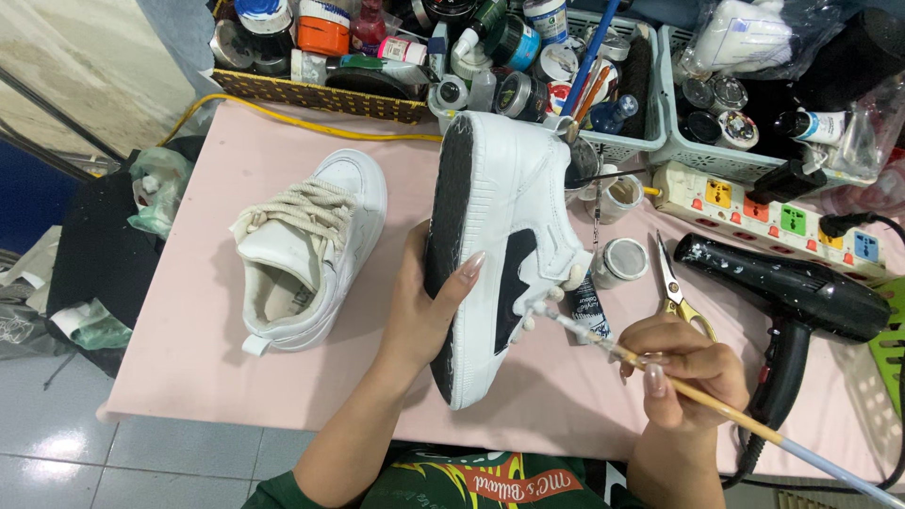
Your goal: The person paints a black design onto the side of a white sneaker using a fine brush and black paint. They periodically use a hairdryer to dry the paint between applications. The person also paints the white laces with white paint to refresh their color.
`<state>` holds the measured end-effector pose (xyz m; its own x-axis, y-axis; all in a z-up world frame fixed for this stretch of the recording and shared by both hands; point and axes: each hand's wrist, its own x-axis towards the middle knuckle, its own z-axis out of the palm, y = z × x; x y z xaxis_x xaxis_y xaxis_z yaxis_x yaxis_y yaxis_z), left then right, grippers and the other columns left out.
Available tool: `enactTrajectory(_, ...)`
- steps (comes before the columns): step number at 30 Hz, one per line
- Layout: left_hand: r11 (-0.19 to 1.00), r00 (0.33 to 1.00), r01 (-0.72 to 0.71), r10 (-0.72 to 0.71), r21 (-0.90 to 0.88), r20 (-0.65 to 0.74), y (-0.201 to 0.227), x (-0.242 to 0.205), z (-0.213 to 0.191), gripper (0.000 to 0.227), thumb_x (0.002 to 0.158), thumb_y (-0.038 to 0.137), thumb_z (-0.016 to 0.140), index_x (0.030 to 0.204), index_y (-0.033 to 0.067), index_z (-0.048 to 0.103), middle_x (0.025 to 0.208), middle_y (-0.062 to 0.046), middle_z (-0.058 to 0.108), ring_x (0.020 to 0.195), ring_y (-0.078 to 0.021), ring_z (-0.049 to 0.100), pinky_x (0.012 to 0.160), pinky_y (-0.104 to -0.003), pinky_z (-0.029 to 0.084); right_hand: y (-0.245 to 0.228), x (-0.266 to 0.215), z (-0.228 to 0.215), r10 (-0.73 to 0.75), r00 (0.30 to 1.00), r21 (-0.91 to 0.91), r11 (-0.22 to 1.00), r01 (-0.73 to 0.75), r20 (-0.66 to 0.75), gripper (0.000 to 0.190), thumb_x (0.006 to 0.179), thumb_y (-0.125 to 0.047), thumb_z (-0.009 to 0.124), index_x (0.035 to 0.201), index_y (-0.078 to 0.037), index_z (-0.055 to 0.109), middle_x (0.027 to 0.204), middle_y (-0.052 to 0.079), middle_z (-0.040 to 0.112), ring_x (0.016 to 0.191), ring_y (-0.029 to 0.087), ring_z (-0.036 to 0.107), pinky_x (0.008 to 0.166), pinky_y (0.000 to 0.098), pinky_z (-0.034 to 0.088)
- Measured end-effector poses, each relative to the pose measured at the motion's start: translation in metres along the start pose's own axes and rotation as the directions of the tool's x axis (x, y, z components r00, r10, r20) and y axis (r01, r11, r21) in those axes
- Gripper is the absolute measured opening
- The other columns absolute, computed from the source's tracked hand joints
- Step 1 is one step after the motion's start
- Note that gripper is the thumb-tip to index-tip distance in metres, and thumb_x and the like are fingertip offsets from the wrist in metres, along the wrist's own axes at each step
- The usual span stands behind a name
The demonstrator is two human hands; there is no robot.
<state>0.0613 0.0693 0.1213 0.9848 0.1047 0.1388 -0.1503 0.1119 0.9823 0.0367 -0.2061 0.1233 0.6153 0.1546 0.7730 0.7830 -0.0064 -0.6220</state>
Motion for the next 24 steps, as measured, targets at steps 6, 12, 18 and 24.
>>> enactTrajectory(6,1.0,1.0,-0.004,0.004,0.017,-0.005,-0.0002,-0.0006,-0.0002,0.064,0.093,0.037,0.071,0.139,-0.0013,0.047,0.125,-0.016,0.063,0.114,-0.0206,0.061,0.1,-0.035,0.05,-0.0037,-0.0018,0.004,0.054,0.998,0.041,0.998,-0.054,-0.016,0.016,0.097,-0.005,0.06,0.097,-0.003,0.045,0.081,0.023,0.065,0.066,0.021,0.065,0.05,0.0267,0.056)
enactTrajectory(12,1.0,1.0,0.013,-0.013,0.025,-0.007,0.0002,-0.0002,-0.0006,0.065,0.093,0.038,0.07,0.139,-0.0009,0.047,0.125,-0.016,0.063,0.114,-0.0209,0.061,0.099,-0.036,0.051,-0.0062,-0.002,0.0059,0.069,0.997,0.043,0.997,-0.067,-0.034,0.016,0.098,-0.006,0.06,0.099,-0.003,0.044,0.082,0.022,0.065,0.064,0.021,0.066,0.051,0.0275,0.056)
enactTrajectory(18,0.999,1.0,-0.014,0.014,0.043,-0.01,0.001,-0.0007,-0.0003,0.065,0.093,0.038,0.07,0.14,-0.0011,0.046,0.126,-0.017,0.063,0.115,-0.0209,0.062,0.1,-0.036,0.051,-0.0001,-0.001,0.0033,0.017,0.999,0.026,1.0,-0.017,-0.032,0.016,0.097,-0.004,0.059,0.099,-0.002,0.044,0.08,0.023,0.065,0.066,0.021,0.066,0.05,0.0266,0.056)
enactTrajectory(24,0.997,0.999,-0.036,0.038,0.072,-0.025,0.0033,-0.0006,0.0009,0.063,0.094,0.034,0.071,0.14,-0.0011,0.046,0.125,-0.017,0.065,0.113,-0.021,0.063,0.098,-0.036,0.052,-0.002,0.0001,0.004,0.019,1.0,-0.009,1.0,-0.019,-0.006,0.015,0.094,-0.002,0.059,0.098,-0.001,0.044,0.081,0.025,0.065,0.066,0.022,0.065,0.05,0.0267,0.056)
